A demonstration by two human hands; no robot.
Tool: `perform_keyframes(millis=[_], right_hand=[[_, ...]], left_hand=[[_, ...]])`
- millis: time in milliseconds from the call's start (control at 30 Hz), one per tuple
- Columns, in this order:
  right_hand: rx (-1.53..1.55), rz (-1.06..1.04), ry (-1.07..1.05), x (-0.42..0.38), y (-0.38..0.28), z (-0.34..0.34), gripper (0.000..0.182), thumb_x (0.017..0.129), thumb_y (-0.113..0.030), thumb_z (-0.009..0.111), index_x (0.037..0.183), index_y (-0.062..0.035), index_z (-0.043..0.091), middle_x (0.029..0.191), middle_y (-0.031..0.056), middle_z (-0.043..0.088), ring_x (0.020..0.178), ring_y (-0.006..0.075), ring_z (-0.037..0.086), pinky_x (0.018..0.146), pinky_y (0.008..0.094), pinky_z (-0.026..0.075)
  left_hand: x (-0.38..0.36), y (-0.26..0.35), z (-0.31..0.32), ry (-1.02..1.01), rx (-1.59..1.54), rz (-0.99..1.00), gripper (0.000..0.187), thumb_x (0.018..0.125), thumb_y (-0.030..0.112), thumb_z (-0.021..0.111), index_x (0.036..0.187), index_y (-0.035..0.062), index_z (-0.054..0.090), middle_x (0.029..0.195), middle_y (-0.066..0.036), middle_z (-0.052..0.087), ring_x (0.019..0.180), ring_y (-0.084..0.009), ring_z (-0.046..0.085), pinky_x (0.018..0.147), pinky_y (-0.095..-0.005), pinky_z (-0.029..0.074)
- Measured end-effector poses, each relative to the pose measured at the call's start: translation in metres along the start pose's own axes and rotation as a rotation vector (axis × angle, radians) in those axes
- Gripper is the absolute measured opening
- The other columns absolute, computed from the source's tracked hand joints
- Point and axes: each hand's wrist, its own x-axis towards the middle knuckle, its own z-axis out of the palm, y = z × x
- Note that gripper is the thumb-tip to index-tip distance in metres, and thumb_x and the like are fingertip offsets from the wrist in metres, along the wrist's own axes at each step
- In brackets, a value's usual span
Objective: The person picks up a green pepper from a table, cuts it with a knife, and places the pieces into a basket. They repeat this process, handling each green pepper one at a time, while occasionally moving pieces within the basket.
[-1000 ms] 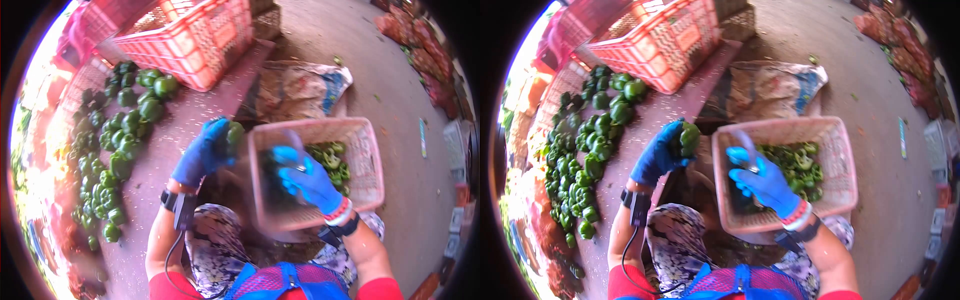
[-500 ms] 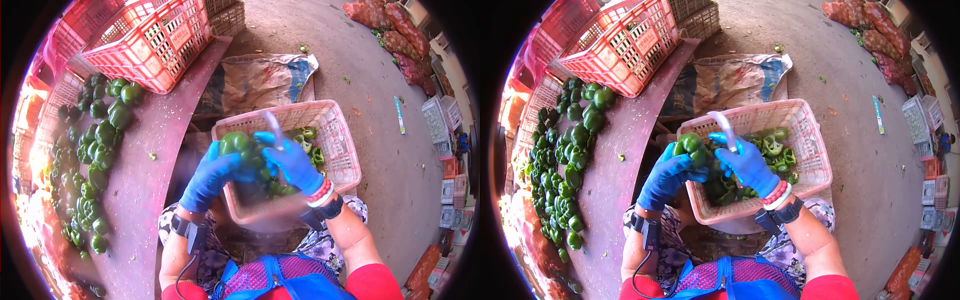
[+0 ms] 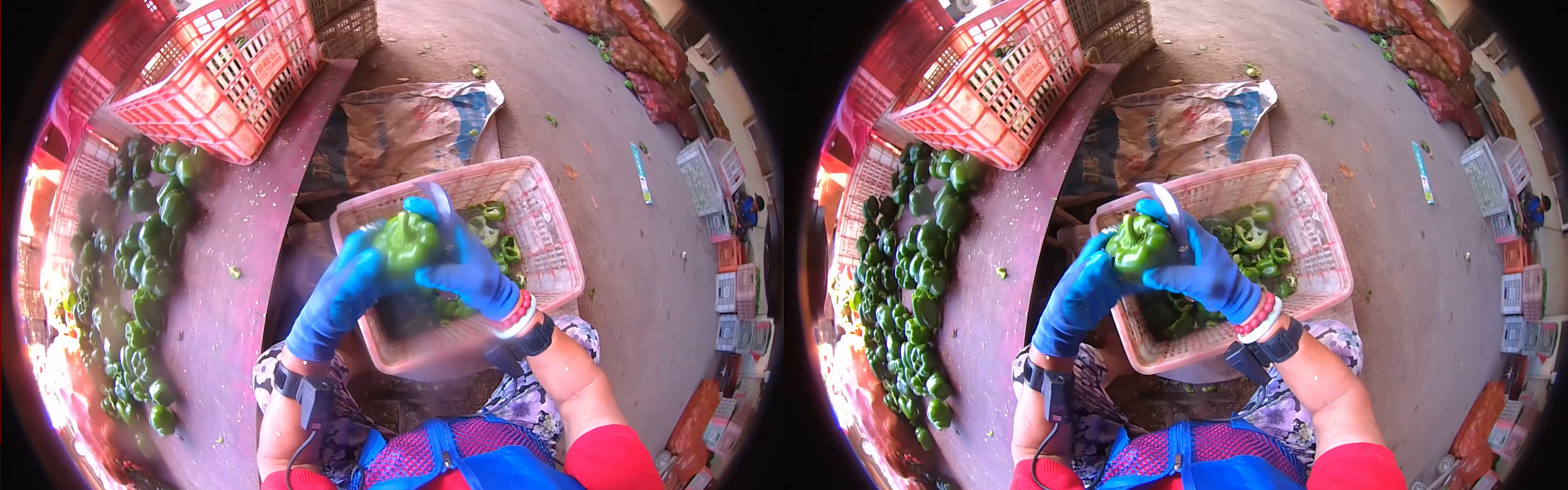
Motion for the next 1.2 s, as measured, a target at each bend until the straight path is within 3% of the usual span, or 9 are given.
perform_keyframes(millis=[167, 233, 300, 367, 500, 700, 900, 1100, 1200], right_hand=[[-0.433, -0.032, -0.191, 0.002, -0.007, 0.002, 0.091, 0.072, -0.023, 0.087, 0.149, -0.0043, 0.042, 0.144, 0.0096, 0.051, 0.131, 0.0217, 0.049, 0.112, 0.0366, 0.037], [-0.224, -0.097, -0.092, 0.004, 0.002, 0.009, 0.074, 0.077, -0.013, 0.081, 0.143, -0.0029, 0.048, 0.128, 0.0081, 0.061, 0.116, 0.0198, 0.059, 0.101, 0.0345, 0.046], [-0.141, 0.065, -0.003, 0.004, 0.005, 0.003, 0.06, 0.084, -0.011, 0.075, 0.139, -0.0021, 0.053, 0.113, 0.0068, 0.066, 0.101, 0.0172, 0.064, 0.089, 0.0319, 0.052], [-0.187, 0.457, 0.07, 0.001, 0.0, -0.023, 0.05, 0.091, -0.017, 0.068, 0.136, -0.0019, 0.056, 0.099, 0.0057, 0.067, 0.086, 0.0138, 0.066, 0.076, 0.0289, 0.055], [-0.259, 0.356, 0.201, -0.003, 0.008, -0.009, 0.044, 0.098, -0.021, 0.058, 0.138, -0.0023, 0.056, 0.086, 0.0023, 0.065, 0.073, 0.0082, 0.063, 0.065, 0.027, 0.053], [-0.892, -0.157, 0.027, -0.011, 0.034, 0.001, 0.057, 0.096, -0.014, 0.057, 0.149, -0.0028, 0.041, 0.125, 0.0242, 0.064, 0.094, 0.0332, 0.071, 0.08, 0.0417, 0.054], [-0.861, -0.152, 0.042, -0.015, 0.027, 0.006, 0.068, 0.092, -0.011, 0.057, 0.152, 0.0018, 0.027, 0.106, 0.0312, 0.065, 0.093, 0.0472, 0.065, 0.078, 0.0504, 0.052], [-1.062, 0.155, 0.042, -0.022, 0.037, 0.003, 0.075, 0.091, -0.017, 0.056, 0.153, 0.0053, 0.02, 0.101, 0.0303, 0.066, 0.089, 0.0451, 0.066, 0.077, 0.0527, 0.052], [-1.076, 0.228, 0.053, -0.028, 0.057, 0.001, 0.078, 0.089, -0.017, 0.058, 0.153, 0.0047, 0.019, 0.101, 0.03, 0.066, 0.088, 0.045, 0.066, 0.077, 0.0534, 0.052]], left_hand=[[-0.013, 0.003, -0.006, -0.037, -0.179, -0.192, 0.052, 0.097, 0.03, 0.06, 0.136, -0.0029, 0.051, 0.124, -0.02, 0.065, 0.111, -0.0355, 0.065, 0.095, -0.0513, 0.054], [-0.012, -0.002, -0.013, -0.057, 0.701, 0.14, 0.052, 0.095, 0.026, 0.063, 0.138, 0.0001, 0.05, 0.127, -0.019, 0.063, 0.112, -0.0346, 0.064, 0.093, -0.0501, 0.055], [-0.01, 0.0, -0.014, -0.02, 0.692, 0.203, 0.053, 0.092, 0.022, 0.065, 0.14, 0.0029, 0.05, 0.13, -0.018, 0.061, 0.113, -0.0333, 0.064, 0.092, -0.0489, 0.055], [-0.003, 0.004, -0.007, 0.066, -0.206, -0.014, 0.055, 0.09, 0.018, 0.066, 0.141, 0.0054, 0.049, 0.132, -0.017, 0.06, 0.114, -0.0316, 0.063, 0.092, -0.0475, 0.055], [0.006, 0.003, -0.022, 0.089, -0.193, 0.05, 0.057, 0.09, 0.015, 0.063, 0.143, 0.0045, 0.046, 0.131, -0.015, 0.06, 0.111, -0.031, 0.064, 0.091, -0.0474, 0.056], [0.013, -0.007, -0.027, 0.141, -0.067, -0.036, 0.056, 0.091, 0.019, 0.062, 0.142, 0.003, 0.047, 0.129, -0.016, 0.061, 0.114, -0.0339, 0.064, 0.093, -0.0531, 0.055], [0.018, -0.008, -0.022, 0.138, -0.156, -0.102, 0.054, 0.093, 0.017, 0.06, 0.143, 0.0026, 0.045, 0.125, -0.017, 0.063, 0.113, -0.0336, 0.065, 0.09, -0.0526, 0.057], [0.02, -0.03, -0.014, 0.318, 0.326, -0.018, 0.05, 0.091, 0.017, 0.063, 0.138, 0.0037, 0.048, 0.119, -0.015, 0.064, 0.105, -0.0279, 0.066, 0.085, -0.0455, 0.058], [0.012, -0.02, 0.01, 0.373, 1.15, 0.172, 0.049, 0.085, 0.021, 0.072, 0.124, 0.004, 0.048, 0.113, -0.013, 0.061, 0.102, -0.0223, 0.064, 0.088, -0.0289, 0.051]])
